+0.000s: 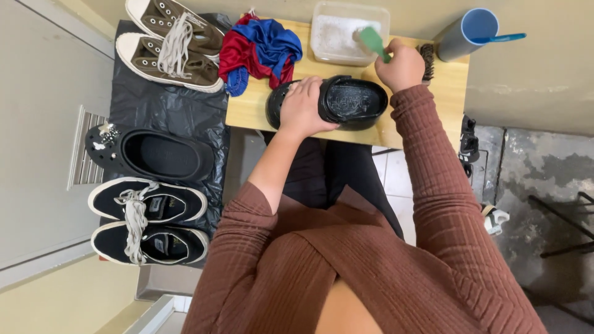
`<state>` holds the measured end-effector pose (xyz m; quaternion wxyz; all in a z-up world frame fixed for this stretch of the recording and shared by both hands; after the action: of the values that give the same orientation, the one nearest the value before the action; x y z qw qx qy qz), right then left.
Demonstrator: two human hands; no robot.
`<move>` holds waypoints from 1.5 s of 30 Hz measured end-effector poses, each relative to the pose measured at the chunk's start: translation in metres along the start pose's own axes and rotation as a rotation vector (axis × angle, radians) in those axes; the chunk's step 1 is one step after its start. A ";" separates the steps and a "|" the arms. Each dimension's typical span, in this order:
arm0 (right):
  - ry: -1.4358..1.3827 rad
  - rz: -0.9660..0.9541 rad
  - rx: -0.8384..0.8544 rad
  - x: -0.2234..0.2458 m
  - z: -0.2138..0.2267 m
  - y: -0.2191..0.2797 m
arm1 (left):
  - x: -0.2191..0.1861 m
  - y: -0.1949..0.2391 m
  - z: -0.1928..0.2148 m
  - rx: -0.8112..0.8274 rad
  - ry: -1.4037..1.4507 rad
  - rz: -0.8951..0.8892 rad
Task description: The person scrubs the sole and upper of a black clog-style shoe using a green brush. They repeatedly dip the brush into a container of soapy water to clean the shoe thoroughly.
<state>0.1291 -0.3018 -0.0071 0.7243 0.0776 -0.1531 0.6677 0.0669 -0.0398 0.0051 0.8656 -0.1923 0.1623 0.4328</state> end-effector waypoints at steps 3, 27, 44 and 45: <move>-0.115 0.050 -0.200 -0.004 0.010 0.009 | 0.002 -0.002 -0.001 0.007 0.013 0.009; -0.284 -0.013 0.503 0.038 0.060 0.092 | -0.004 -0.001 0.007 0.079 0.002 0.057; -0.228 -0.130 0.619 0.032 0.088 0.075 | -0.001 -0.002 0.005 0.064 0.002 0.056; -0.259 -0.085 0.558 0.031 0.079 0.072 | -0.001 -0.002 0.003 0.073 -0.010 0.057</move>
<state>0.0503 -0.2912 0.0706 0.6766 0.3644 -0.0515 0.6378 0.0683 -0.0398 0.0083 0.8601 -0.1537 0.1792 0.4522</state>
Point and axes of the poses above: each hand's wrist, its own y-axis away from the middle knuckle, its own z-axis out of the back of the hand, x = y × z, the point moved 8 cm from there along -y, towards the middle knuckle, and after that the axes turned 6 degrees about x, right-handed, at the moved point
